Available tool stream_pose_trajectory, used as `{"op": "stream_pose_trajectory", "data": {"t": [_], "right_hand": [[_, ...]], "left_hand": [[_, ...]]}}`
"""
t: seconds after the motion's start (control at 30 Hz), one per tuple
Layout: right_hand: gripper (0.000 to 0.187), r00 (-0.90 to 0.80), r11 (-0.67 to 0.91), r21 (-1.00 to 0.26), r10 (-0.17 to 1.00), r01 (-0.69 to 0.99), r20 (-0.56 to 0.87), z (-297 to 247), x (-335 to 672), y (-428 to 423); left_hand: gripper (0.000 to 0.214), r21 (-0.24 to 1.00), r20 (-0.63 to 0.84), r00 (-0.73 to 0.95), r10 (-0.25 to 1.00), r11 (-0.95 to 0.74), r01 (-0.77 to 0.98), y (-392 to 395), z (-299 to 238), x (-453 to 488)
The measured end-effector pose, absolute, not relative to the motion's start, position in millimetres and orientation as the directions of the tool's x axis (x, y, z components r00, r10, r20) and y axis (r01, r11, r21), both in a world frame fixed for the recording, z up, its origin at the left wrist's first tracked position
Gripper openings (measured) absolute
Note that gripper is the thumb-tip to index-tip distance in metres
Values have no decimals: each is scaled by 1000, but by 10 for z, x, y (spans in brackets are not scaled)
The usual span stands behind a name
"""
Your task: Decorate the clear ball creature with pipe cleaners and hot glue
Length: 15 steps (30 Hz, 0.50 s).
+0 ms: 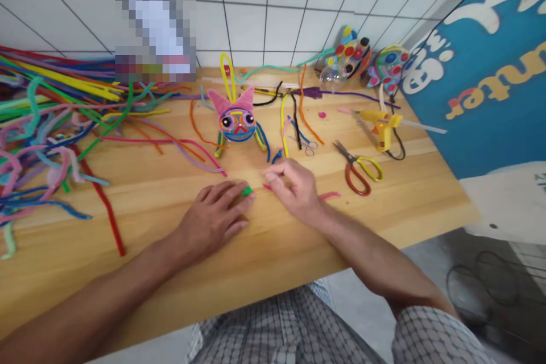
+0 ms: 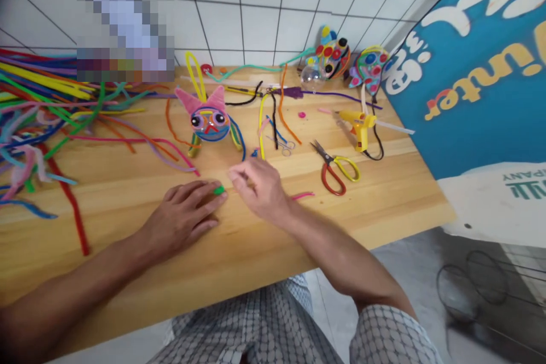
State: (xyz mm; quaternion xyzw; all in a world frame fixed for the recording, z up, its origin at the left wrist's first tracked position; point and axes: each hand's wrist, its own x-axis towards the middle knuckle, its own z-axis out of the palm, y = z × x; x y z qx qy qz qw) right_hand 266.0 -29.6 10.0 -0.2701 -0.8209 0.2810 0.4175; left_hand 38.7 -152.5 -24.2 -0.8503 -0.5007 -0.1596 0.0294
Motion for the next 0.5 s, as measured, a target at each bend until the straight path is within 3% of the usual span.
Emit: {"op": "stream_pose_trajectory", "data": {"t": [0.17,0.37,0.5], "right_hand": [[13,-584,799,-589,539,125,607,59,2613,-317],[14,-645,789,-580,553,203,527,-13,2684,-216],[15,-647,796,-558,557,236,521,-52,2695,-165]], "left_hand": [[37,115,300,444,844,-494,862,-1528,-214,401],[35,186,265,424,866,-478,859,-1508,-159,444],[18,311,365,354,861,-472,825,-1477,-185,380]]}}
